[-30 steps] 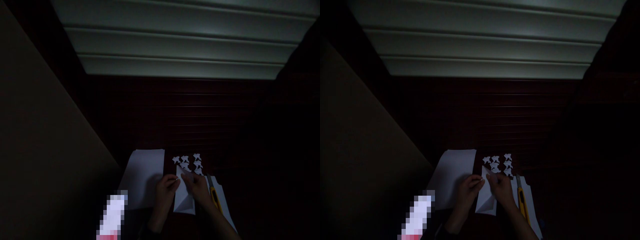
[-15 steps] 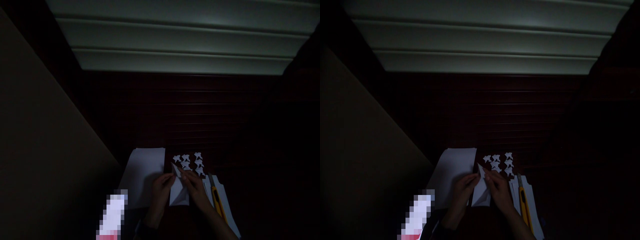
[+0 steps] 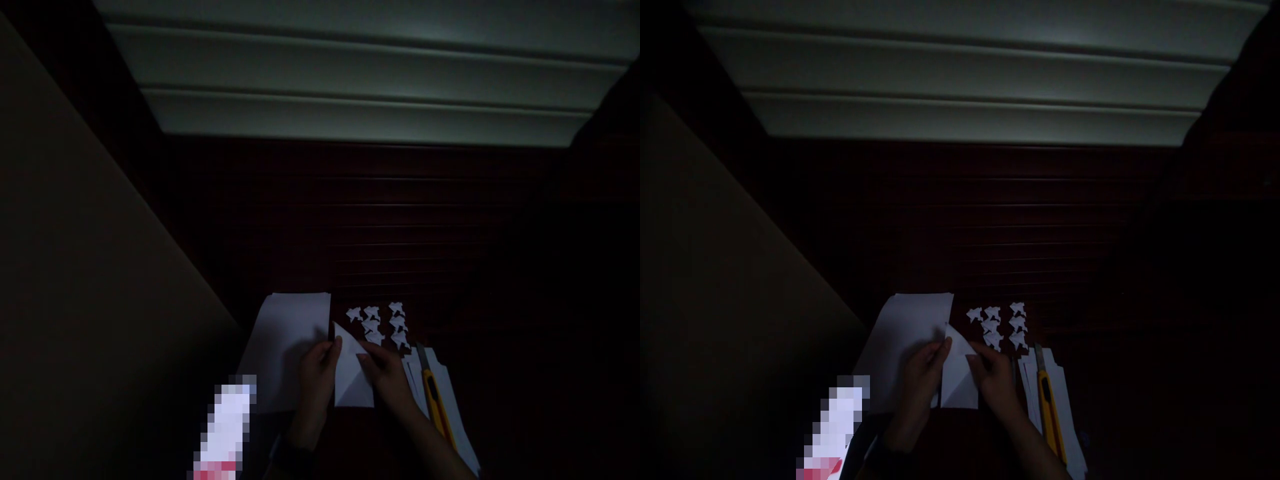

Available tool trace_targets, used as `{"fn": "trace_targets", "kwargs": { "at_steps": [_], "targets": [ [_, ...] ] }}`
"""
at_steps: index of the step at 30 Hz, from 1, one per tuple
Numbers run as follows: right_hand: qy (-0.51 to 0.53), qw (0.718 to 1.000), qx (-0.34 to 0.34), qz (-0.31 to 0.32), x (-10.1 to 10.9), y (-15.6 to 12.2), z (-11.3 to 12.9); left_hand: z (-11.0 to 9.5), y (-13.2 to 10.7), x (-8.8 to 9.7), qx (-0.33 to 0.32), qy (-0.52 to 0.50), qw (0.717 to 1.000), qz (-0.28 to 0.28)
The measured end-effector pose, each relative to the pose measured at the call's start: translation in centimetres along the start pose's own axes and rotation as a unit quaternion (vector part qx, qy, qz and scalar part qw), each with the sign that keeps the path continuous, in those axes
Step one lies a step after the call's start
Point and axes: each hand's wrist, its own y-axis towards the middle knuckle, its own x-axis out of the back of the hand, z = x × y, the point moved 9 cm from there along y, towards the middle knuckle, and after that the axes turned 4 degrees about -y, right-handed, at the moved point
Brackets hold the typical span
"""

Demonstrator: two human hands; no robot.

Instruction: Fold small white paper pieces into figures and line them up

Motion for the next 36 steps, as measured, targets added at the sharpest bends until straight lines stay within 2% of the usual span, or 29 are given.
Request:
{"fn": "trace_targets", "kwargs": {
  "at_steps": [7, 9, 11, 15, 23, 30, 36],
  "targets": [
    [0.042, 0.996, -0.064, -0.044, 0.4, 0.1, -2.5, -0.5, -0.2, -0.7, -0.017, 0.019, 1.000, 0.013],
    [0.041, 0.995, -0.069, -0.062, 0.8, 0.0, -2.5, -0.6, -0.2, -0.7, -0.022, 0.024, 0.999, 0.010],
    [0.035, 0.995, -0.045, -0.080, 1.3, 0.1, -1.8, -0.2, -0.4, -1.0, -0.008, 0.006, 1.000, 0.028],
    [0.021, 0.998, -0.026, -0.053, 1.1, 0.3, -1.3, 0.3, -1.0, -2.3, 0.027, -0.040, 0.995, 0.090],
    [0.023, 0.998, -0.045, -0.047, 1.3, 0.2, -1.3, -0.6, -1.0, -2.7, -0.024, 0.017, 0.997, 0.073],
    [-0.065, 0.994, -0.045, -0.075, 2.1, -0.1, -1.2, -1.2, -1.4, -3.4, -0.062, 0.053, 0.992, 0.099],
    [-0.164, 0.982, 0.024, -0.093, 2.5, -0.1, 0.6, -0.9, -1.4, -3.4, -0.066, 0.044, 0.991, 0.104]
  ]
}}
